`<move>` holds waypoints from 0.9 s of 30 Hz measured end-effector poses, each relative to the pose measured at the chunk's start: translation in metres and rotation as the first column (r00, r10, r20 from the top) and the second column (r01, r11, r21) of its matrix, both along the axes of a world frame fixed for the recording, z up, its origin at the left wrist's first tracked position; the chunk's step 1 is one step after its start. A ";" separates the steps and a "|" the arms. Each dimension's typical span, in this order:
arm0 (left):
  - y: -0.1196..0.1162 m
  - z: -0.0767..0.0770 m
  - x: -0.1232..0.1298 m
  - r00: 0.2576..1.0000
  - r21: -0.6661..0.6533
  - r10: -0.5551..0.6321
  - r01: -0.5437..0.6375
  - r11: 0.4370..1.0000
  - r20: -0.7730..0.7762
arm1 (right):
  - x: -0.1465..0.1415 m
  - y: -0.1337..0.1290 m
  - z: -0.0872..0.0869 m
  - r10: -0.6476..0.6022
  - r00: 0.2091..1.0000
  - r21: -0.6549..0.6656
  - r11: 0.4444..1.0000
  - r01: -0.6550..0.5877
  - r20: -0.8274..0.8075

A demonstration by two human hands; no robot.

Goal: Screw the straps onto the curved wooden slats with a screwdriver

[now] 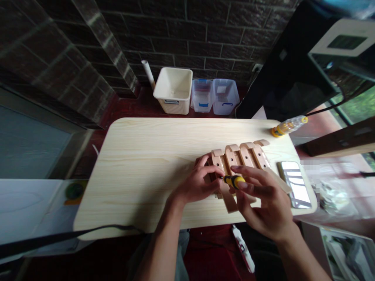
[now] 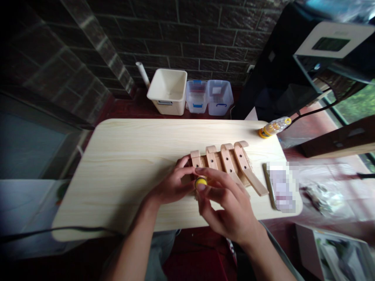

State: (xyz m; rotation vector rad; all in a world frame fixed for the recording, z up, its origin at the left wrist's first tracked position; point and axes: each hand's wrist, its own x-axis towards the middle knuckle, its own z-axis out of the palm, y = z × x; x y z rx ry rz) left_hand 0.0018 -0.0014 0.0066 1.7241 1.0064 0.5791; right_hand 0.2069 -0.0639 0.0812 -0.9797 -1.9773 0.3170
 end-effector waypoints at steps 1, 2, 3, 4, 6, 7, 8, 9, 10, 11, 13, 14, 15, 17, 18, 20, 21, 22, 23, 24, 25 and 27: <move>0.000 0.001 0.000 1.000 -0.003 0.001 -0.001 1.000 -0.004 | 0.000 0.000 0.000 -0.007 1.000 0.010 1.000 0.007 0.017; 0.000 0.002 0.000 1.000 -0.006 0.003 -0.003 1.000 -0.009 | 0.000 0.000 0.000 -0.012 1.000 0.011 1.000 0.011 0.023; 0.000 0.003 0.000 1.000 -0.008 0.006 -0.006 1.000 -0.015 | 0.000 0.000 -0.002 -0.014 1.000 0.007 1.000 0.014 0.014; 0.000 0.003 0.000 1.000 -0.006 0.009 -0.009 1.000 -0.019 | 0.000 0.001 -0.004 -0.015 1.000 -0.003 1.000 0.015 -0.008; 0.000 0.004 0.001 1.000 0.001 0.011 -0.011 1.000 -0.023 | 0.001 0.002 -0.008 -0.016 0.997 -0.021 1.000 0.014 -0.070; 0.000 0.004 0.001 1.000 0.004 0.011 -0.011 1.000 -0.024 | 0.001 0.002 -0.009 -0.015 0.995 -0.025 1.000 0.013 -0.097; 0.000 0.004 0.001 1.000 0.006 0.010 -0.010 1.000 -0.026 | 0.001 0.002 -0.010 -0.015 0.993 -0.024 1.000 0.012 -0.116; 0.000 0.004 0.001 1.000 0.008 0.010 -0.009 1.000 -0.027 | 0.001 0.002 -0.010 -0.012 0.993 -0.022 1.000 0.009 -0.120; 0.000 0.003 0.001 1.000 0.008 0.009 -0.009 1.000 -0.027 | 0.001 0.002 -0.009 -0.007 0.994 -0.021 1.000 0.005 -0.112; 0.000 0.003 0.001 1.000 0.008 0.008 -0.008 1.000 -0.025 | 0.000 0.002 -0.008 -0.004 0.995 -0.020 1.000 0.002 -0.097; 0.000 0.002 0.001 1.000 0.007 0.007 -0.007 1.000 -0.019 | 0.000 0.001 -0.004 -0.003 0.999 -0.017 1.000 0.002 -0.054; 0.000 0.001 0.001 1.000 0.005 0.004 -0.004 1.000 -0.017 | 0.000 0.000 -0.002 -0.003 1.000 -0.014 1.000 0.002 -0.031; 0.000 0.001 0.000 1.000 0.002 0.003 -0.003 1.000 -0.015 | 0.000 0.000 -0.001 -0.004 1.000 -0.007 1.000 0.004 -0.011; 0.000 0.002 0.000 1.000 -0.006 0.001 -0.001 1.000 -0.012 | 0.001 0.000 -0.001 -0.010 1.000 0.010 1.000 0.010 0.006; 0.000 0.002 0.001 1.000 -0.011 0.001 -0.002 1.000 -0.010 | 0.001 0.000 -0.002 -0.014 1.000 0.013 1.000 0.014 -0.007; 0.001 0.004 0.001 1.000 -0.019 0.003 -0.003 1.000 -0.005 | 0.002 0.001 -0.007 -0.027 0.997 0.006 1.000 0.028 -0.070; 0.001 0.004 0.002 1.000 -0.022 0.006 -0.006 1.000 -0.005 | 0.002 0.002 -0.009 -0.034 0.994 -0.003 0.999 0.034 -0.108; 0.001 0.005 0.002 1.000 -0.026 0.007 -0.007 1.000 -0.006 | 0.001 0.002 -0.012 -0.039 0.989 -0.012 0.999 0.038 -0.140; 0.001 0.005 0.002 1.000 -0.029 0.009 -0.009 1.000 -0.008 | 0.001 0.003 -0.013 -0.042 0.985 -0.014 0.999 0.040 -0.165; 0.001 0.005 0.002 1.000 -0.031 0.010 -0.011 0.999 -0.010 | 0.000 0.003 -0.015 -0.043 0.983 -0.011 0.999 0.042 -0.177; 0.001 0.005 0.002 1.000 -0.032 0.011 -0.011 0.999 -0.012 | -0.001 0.003 -0.015 -0.041 0.983 -0.002 0.999 0.042 -0.178; 0.001 0.003 0.002 1.000 -0.029 0.004 -0.004 1.000 -0.016 | -0.002 0.003 -0.013 -0.038 0.986 0.021 0.999 0.042 -0.161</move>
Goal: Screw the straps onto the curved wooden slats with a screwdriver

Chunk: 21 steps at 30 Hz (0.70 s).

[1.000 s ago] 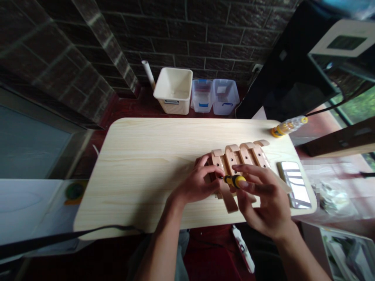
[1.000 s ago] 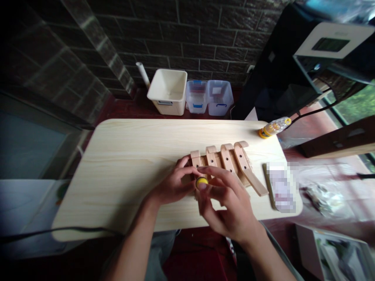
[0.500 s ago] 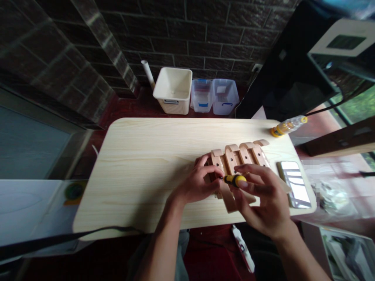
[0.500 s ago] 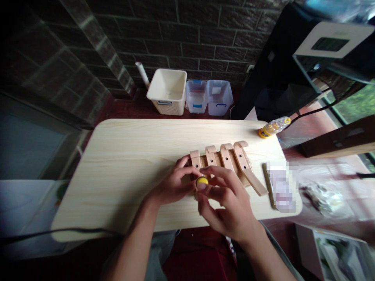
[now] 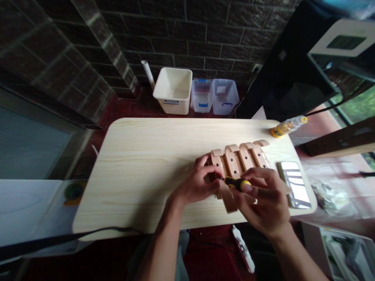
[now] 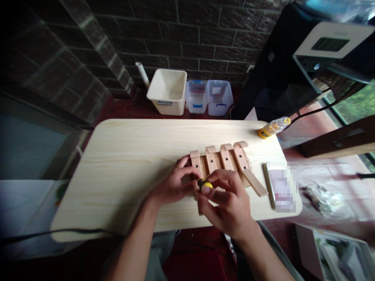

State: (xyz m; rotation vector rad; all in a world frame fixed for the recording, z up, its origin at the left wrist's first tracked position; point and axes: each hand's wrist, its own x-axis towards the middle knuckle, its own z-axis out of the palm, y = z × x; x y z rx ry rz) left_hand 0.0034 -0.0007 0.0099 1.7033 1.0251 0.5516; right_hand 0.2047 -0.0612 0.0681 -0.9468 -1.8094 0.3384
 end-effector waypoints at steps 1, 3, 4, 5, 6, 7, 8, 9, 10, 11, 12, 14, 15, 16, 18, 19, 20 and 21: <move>0.000 -0.001 0.000 1.000 0.005 -0.004 0.004 1.000 0.001 | -0.001 -0.001 0.002 -0.003 1.000 0.010 1.000 0.003 0.021; 0.000 -0.003 -0.001 1.000 0.019 -0.010 0.010 1.000 0.009 | -0.001 -0.002 0.005 -0.009 0.997 0.020 1.000 0.007 0.082; 0.000 -0.004 -0.002 1.000 0.026 -0.013 0.012 1.000 0.015 | -0.001 -0.003 0.007 -0.010 0.993 0.024 1.000 0.007 0.116; 0.000 -0.005 -0.002 1.000 0.033 -0.015 0.014 0.999 0.020 | 0.000 -0.004 0.008 -0.011 0.988 0.023 1.000 0.007 0.152; 0.000 -0.006 -0.002 1.000 0.037 -0.014 0.013 0.999 0.023 | 0.000 -0.005 0.008 -0.011 0.983 0.026 1.000 0.007 0.184; 0.000 -0.006 -0.002 1.000 0.040 -0.014 0.013 0.999 0.022 | 0.001 -0.006 0.008 -0.014 0.978 0.030 1.000 0.008 0.208; 0.000 -0.007 -0.002 1.000 0.040 -0.013 0.012 0.999 0.018 | 0.001 -0.007 0.007 -0.016 0.975 0.037 0.999 0.008 0.222; -0.001 -0.007 -0.002 1.000 0.039 -0.013 0.013 0.999 0.012 | 0.002 -0.007 0.005 -0.018 0.974 0.046 0.999 0.007 0.227; -0.001 -0.006 -0.003 1.000 0.040 -0.013 0.012 0.999 0.008 | 0.002 -0.008 0.003 -0.020 0.975 0.056 0.998 0.007 0.222; -0.001 -0.006 -0.003 1.000 0.042 -0.013 0.012 0.999 0.009 | 0.002 -0.008 0.001 -0.021 0.978 0.063 0.998 0.008 0.209; -0.001 -0.006 -0.003 1.000 0.046 -0.013 0.013 0.999 0.011 | 0.001 -0.008 -0.001 -0.025 0.981 0.067 0.998 0.012 0.191; -0.001 -0.005 -0.003 1.000 0.048 -0.013 0.012 0.999 0.015 | 0.000 -0.009 -0.005 -0.039 0.989 0.061 0.998 0.031 0.145; -0.001 -0.005 -0.003 1.000 0.046 -0.011 0.010 0.999 0.013 | -0.001 -0.009 -0.006 -0.049 0.992 0.056 0.998 0.042 0.120; -0.001 -0.005 -0.003 1.000 0.043 -0.008 0.007 0.999 0.010 | -0.001 -0.009 -0.007 -0.056 0.994 0.051 0.997 0.051 0.098; 0.000 -0.005 -0.002 1.000 0.040 -0.008 0.007 0.999 0.007 | -0.003 -0.008 -0.007 -0.063 0.996 0.050 0.997 0.060 0.067; 0.000 -0.005 -0.002 1.000 0.041 -0.009 0.009 0.999 0.010 | -0.003 -0.008 -0.006 -0.062 0.996 0.052 0.997 0.058 0.067; 0.000 -0.006 -0.002 1.000 0.042 -0.009 0.009 0.999 0.014 | -0.003 -0.008 -0.004 -0.056 0.995 0.052 0.997 0.052 0.078; 0.000 -0.006 -0.002 1.000 0.040 -0.009 0.008 0.999 0.017 | -0.003 -0.008 -0.002 -0.049 0.994 0.050 0.998 0.044 0.095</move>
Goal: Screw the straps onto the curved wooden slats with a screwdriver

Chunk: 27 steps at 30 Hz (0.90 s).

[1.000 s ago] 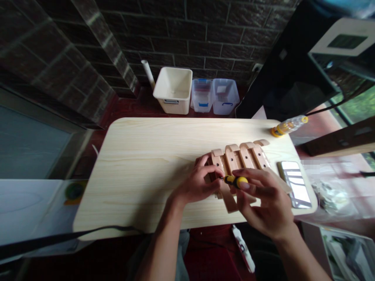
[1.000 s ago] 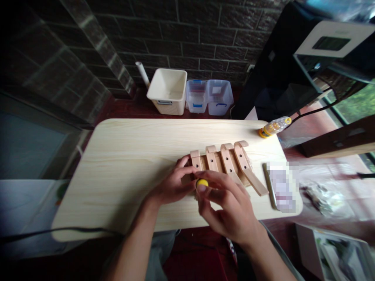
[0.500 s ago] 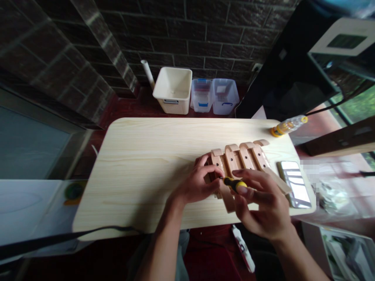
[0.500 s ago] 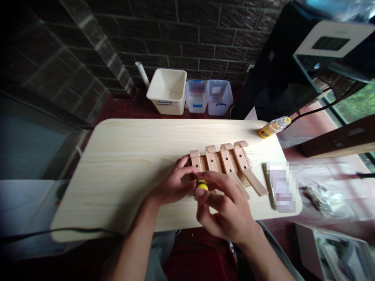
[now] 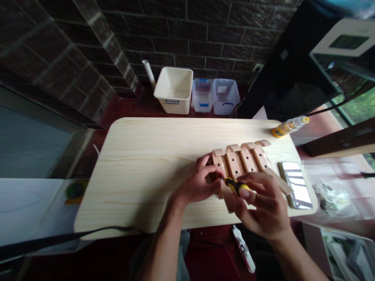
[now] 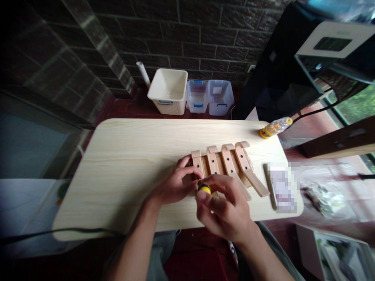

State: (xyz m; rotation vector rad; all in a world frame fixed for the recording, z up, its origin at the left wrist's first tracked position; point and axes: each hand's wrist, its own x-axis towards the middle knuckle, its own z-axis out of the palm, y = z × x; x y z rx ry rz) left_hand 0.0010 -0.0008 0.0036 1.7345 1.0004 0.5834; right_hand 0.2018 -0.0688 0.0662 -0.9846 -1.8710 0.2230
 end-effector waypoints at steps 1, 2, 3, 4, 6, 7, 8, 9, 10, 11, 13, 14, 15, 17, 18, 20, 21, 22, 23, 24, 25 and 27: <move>0.000 0.000 0.000 1.000 -0.004 0.000 0.000 1.000 0.002 | 0.000 0.000 0.002 0.009 1.000 -0.005 1.000 -0.009 0.019; 0.000 0.000 0.000 1.000 -0.010 0.002 -0.002 1.000 0.004 | 0.001 0.001 0.004 0.015 0.999 -0.011 1.000 -0.015 0.037; 0.000 0.000 0.000 1.000 -0.016 0.004 -0.004 1.000 0.005 | 0.002 0.001 0.006 0.016 0.998 -0.016 1.000 -0.016 0.053; 0.000 0.001 0.000 1.000 -0.020 0.006 -0.006 1.000 0.006 | 0.003 0.001 0.008 0.012 0.998 -0.015 1.000 -0.011 0.065; 0.000 0.002 0.001 1.000 -0.024 0.007 -0.007 1.000 0.012 | 0.004 0.001 0.010 -0.003 0.996 -0.007 1.000 0.003 0.093; 0.000 0.003 0.001 1.000 -0.027 0.006 -0.006 1.000 0.016 | 0.005 0.001 0.011 -0.006 0.994 -0.005 1.000 0.006 0.111; 0.001 0.004 0.001 1.000 -0.033 0.004 -0.004 0.999 0.019 | 0.006 0.001 0.011 -0.008 0.992 -0.002 1.000 0.008 0.125; 0.001 0.004 0.001 1.000 -0.042 0.002 -0.001 0.999 0.023 | 0.007 0.000 0.011 -0.007 0.991 -0.003 1.000 0.008 0.134; 0.001 0.005 0.001 1.000 -0.051 0.000 0.002 0.999 0.028 | 0.007 0.000 0.010 -0.007 0.991 -0.007 1.000 0.008 0.135; 0.002 0.004 0.001 0.999 -0.059 -0.002 0.004 0.998 0.032 | 0.008 0.000 0.010 -0.009 0.992 -0.012 1.000 0.011 0.129; 0.002 0.003 0.000 0.999 -0.063 -0.004 0.007 0.998 0.040 | 0.008 -0.001 0.009 -0.017 0.993 -0.019 1.000 0.019 0.114; 0.002 0.002 0.000 0.999 -0.058 -0.005 0.008 0.998 0.045 | 0.008 -0.001 0.008 -0.015 0.994 -0.018 1.000 0.017 0.113; 0.002 0.001 0.000 0.999 -0.051 -0.008 0.010 0.999 0.048 | 0.008 -0.001 0.008 -0.007 0.993 -0.017 1.000 0.009 0.115; 0.002 0.000 -0.001 0.999 -0.036 -0.006 0.008 0.999 0.048 | 0.007 -0.001 0.008 0.016 0.994 -0.020 1.000 -0.014 0.107; 0.002 0.000 -0.001 0.999 -0.031 -0.003 0.005 1.000 0.045 | 0.007 0.000 0.008 0.027 0.995 -0.027 0.999 -0.024 0.095; 0.001 0.000 -0.001 0.999 -0.027 0.004 -0.003 1.000 0.038 | 0.008 0.000 0.008 0.035 0.997 -0.042 0.999 -0.032 0.075; 0.001 0.000 0.000 0.999 -0.025 0.005 -0.005 1.000 0.038 | 0.008 0.000 0.008 0.030 0.996 -0.042 0.999 -0.027 0.079; 0.001 0.001 0.000 0.999 -0.023 0.005 -0.004 1.000 0.040 | 0.008 0.000 0.008 0.022 0.996 -0.033 0.999 -0.019 0.091; 0.001 0.001 0.000 0.999 -0.023 0.002 -0.001 1.000 0.045 | 0.008 0.000 0.007 0.014 0.994 -0.019 1.000 -0.012 0.106; 0.001 0.001 0.000 0.999 -0.021 -0.001 0.002 1.000 0.052 | 0.008 0.000 0.007 0.007 0.993 -0.002 1.000 -0.007 0.115; 0.001 0.001 0.000 0.998 -0.020 -0.005 0.006 1.000 0.059 | 0.008 0.000 0.007 0.002 0.993 0.012 1.000 -0.004 0.116; 0.001 0.001 0.000 0.998 -0.021 -0.002 0.004 1.000 0.062 | 0.008 0.000 0.006 0.001 0.995 0.022 1.000 -0.003 0.104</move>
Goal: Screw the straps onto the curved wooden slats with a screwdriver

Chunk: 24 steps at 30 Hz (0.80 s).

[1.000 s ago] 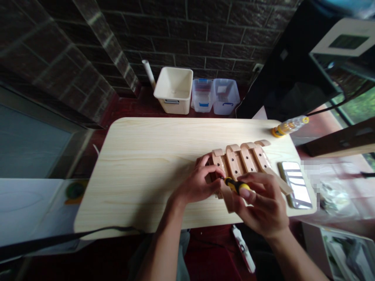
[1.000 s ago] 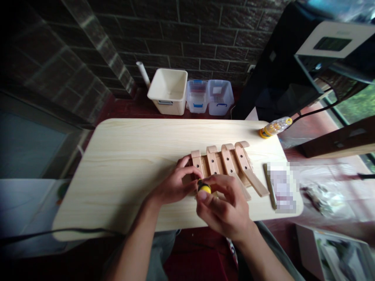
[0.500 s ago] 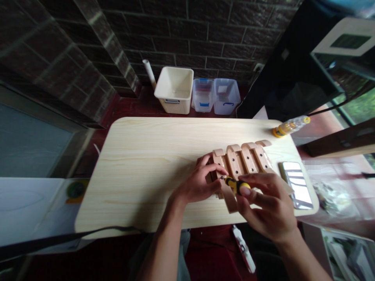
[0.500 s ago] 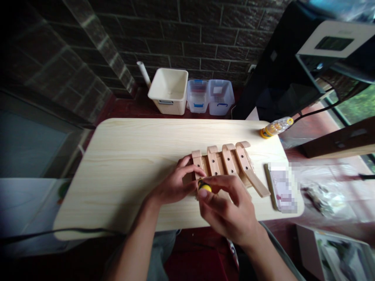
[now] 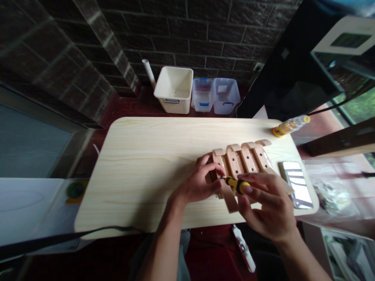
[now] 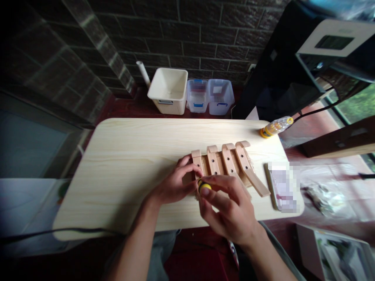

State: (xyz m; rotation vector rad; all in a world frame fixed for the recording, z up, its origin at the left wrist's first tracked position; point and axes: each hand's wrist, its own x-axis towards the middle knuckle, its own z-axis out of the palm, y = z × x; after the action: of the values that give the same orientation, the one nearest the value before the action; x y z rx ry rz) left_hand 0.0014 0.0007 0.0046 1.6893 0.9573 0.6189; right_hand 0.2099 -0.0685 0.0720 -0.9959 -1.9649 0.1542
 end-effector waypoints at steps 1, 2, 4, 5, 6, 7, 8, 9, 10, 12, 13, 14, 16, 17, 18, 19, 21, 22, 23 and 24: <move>0.000 0.000 0.000 1.000 -0.001 0.002 -0.002 1.000 -0.001 | 0.000 0.000 0.000 0.003 1.000 -0.004 1.000 -0.003 -0.003; 0.000 0.000 0.000 1.000 0.000 0.003 -0.003 1.000 -0.001 | 0.000 0.000 -0.001 0.008 1.000 -0.011 1.000 -0.008 -0.003; 0.000 0.000 -0.001 1.000 0.007 0.005 -0.005 1.000 0.002 | 0.000 0.000 -0.001 0.022 1.000 -0.035 0.999 -0.022 -0.001; 0.001 -0.001 -0.001 1.000 0.015 0.006 -0.006 1.000 0.007 | 0.000 0.000 -0.001 0.033 0.999 -0.046 0.998 -0.034 -0.006; 0.001 -0.001 -0.001 1.000 0.025 0.005 -0.006 1.000 0.015 | 0.000 0.000 0.000 0.042 0.999 -0.055 0.998 -0.043 -0.012; 0.001 -0.002 -0.001 1.000 0.035 0.005 -0.006 0.999 0.022 | 0.000 0.000 0.000 0.048 0.999 -0.059 0.997 -0.049 -0.018; 0.001 -0.002 -0.001 1.000 0.043 0.004 -0.005 0.999 0.028 | 0.000 0.000 0.001 0.052 0.998 -0.060 0.997 -0.053 -0.018; 0.001 -0.002 -0.001 1.000 0.047 0.002 -0.003 0.999 0.031 | 0.000 0.000 0.002 0.053 0.999 -0.058 0.997 -0.054 -0.012; 0.001 -0.002 -0.001 1.000 0.050 0.001 -0.002 0.999 0.031 | 0.000 0.000 0.003 0.053 0.999 -0.055 0.997 -0.053 0.001; 0.001 -0.002 0.000 1.000 0.050 0.003 -0.005 0.999 0.026 | 0.000 0.001 0.005 0.047 0.999 -0.045 0.998 -0.046 0.019; 0.001 -0.002 0.000 1.000 0.048 0.005 -0.006 0.999 0.024 | 0.001 0.001 0.005 0.046 0.999 -0.043 0.998 -0.045 0.019; 0.001 -0.002 0.000 1.000 0.048 0.005 -0.006 0.999 0.024 | 0.001 0.001 0.005 0.044 0.999 -0.044 0.998 -0.043 0.015; 0.001 -0.003 0.000 1.000 0.050 0.005 -0.006 0.999 0.023 | 0.001 0.001 0.004 0.043 0.999 -0.051 0.998 -0.043 -0.008; 0.001 -0.003 0.000 1.000 0.050 0.005 -0.006 0.999 0.021 | 0.002 0.001 0.003 0.046 0.999 -0.058 0.997 -0.047 -0.021; 0.002 -0.003 0.000 1.000 0.050 0.006 -0.007 0.999 0.017 | 0.002 0.001 0.002 0.053 0.998 -0.065 0.996 -0.055 -0.033; 0.002 -0.004 0.000 1.000 0.051 0.007 -0.008 0.999 0.012 | 0.003 0.000 0.001 0.060 0.997 -0.070 0.995 -0.064 -0.049; 0.002 -0.004 0.000 1.000 0.054 0.005 -0.005 0.999 0.003 | 0.004 0.000 -0.001 0.076 0.993 -0.079 0.993 -0.083 -0.089; 0.002 -0.004 0.000 1.000 0.057 0.003 -0.003 0.998 -0.001 | 0.005 0.000 -0.001 0.080 0.991 -0.083 0.993 -0.088 -0.104; 0.002 -0.005 0.000 1.000 0.059 0.002 -0.002 0.998 -0.005 | 0.005 0.000 -0.001 0.079 0.991 -0.088 0.992 -0.089 -0.111; 0.002 -0.005 0.000 1.000 0.062 0.002 -0.001 0.998 -0.008 | 0.006 0.000 -0.001 0.074 0.991 -0.091 0.992 -0.084 -0.110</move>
State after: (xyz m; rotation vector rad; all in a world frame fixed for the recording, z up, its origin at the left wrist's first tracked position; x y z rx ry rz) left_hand 0.0012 0.0023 0.0000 1.7475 0.9538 0.6495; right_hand 0.2160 -0.0686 0.0708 -0.9513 -1.9152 0.3415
